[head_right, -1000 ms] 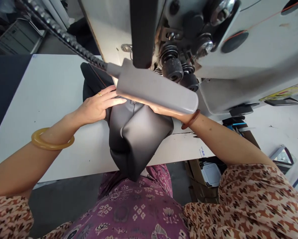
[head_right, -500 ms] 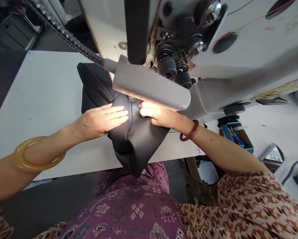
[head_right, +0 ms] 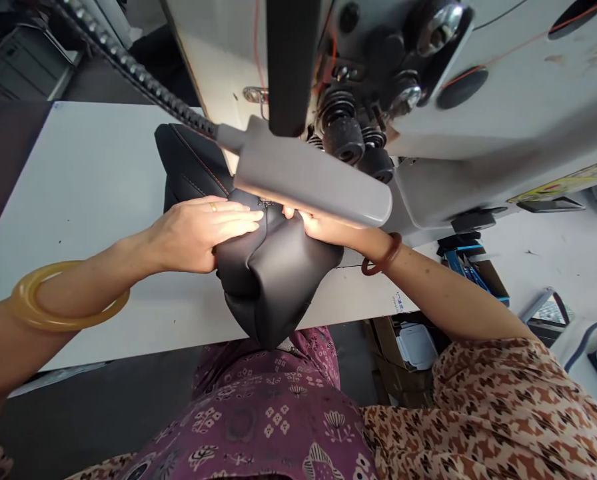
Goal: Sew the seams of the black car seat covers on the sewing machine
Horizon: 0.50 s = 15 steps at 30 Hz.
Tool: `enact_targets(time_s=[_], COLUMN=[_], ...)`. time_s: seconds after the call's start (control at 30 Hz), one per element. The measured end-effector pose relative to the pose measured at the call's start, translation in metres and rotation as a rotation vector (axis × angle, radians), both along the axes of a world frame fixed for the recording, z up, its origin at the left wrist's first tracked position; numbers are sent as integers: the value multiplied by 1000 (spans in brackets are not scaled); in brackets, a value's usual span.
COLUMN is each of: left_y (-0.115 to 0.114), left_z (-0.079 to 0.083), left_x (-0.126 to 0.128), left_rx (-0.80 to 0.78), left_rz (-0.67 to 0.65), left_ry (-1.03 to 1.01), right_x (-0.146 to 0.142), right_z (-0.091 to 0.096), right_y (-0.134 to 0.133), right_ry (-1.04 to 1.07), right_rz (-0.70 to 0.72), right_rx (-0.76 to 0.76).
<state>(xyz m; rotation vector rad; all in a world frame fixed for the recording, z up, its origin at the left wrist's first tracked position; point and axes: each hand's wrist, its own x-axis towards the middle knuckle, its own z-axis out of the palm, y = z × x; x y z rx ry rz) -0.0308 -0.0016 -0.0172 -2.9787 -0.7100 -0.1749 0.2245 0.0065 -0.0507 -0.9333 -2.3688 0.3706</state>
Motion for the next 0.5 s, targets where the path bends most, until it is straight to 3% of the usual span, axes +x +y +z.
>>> enact_targets(time_s=[0.2, 0.37, 0.5], left_y=[3, -8, -9], left_z=[7, 2, 1], left_x=[11, 6, 5], left_rx=[-120, -102, -81], left_rz=[23, 28, 68], left_ry=[40, 80, 92], right_x=[-7, 2, 6], right_z=[2, 12, 15], right_y=[-7, -17, -16], right_ry=[52, -110, -202], right_rz=[-108, 64, 86], right_rx=[-1, 31, 51])
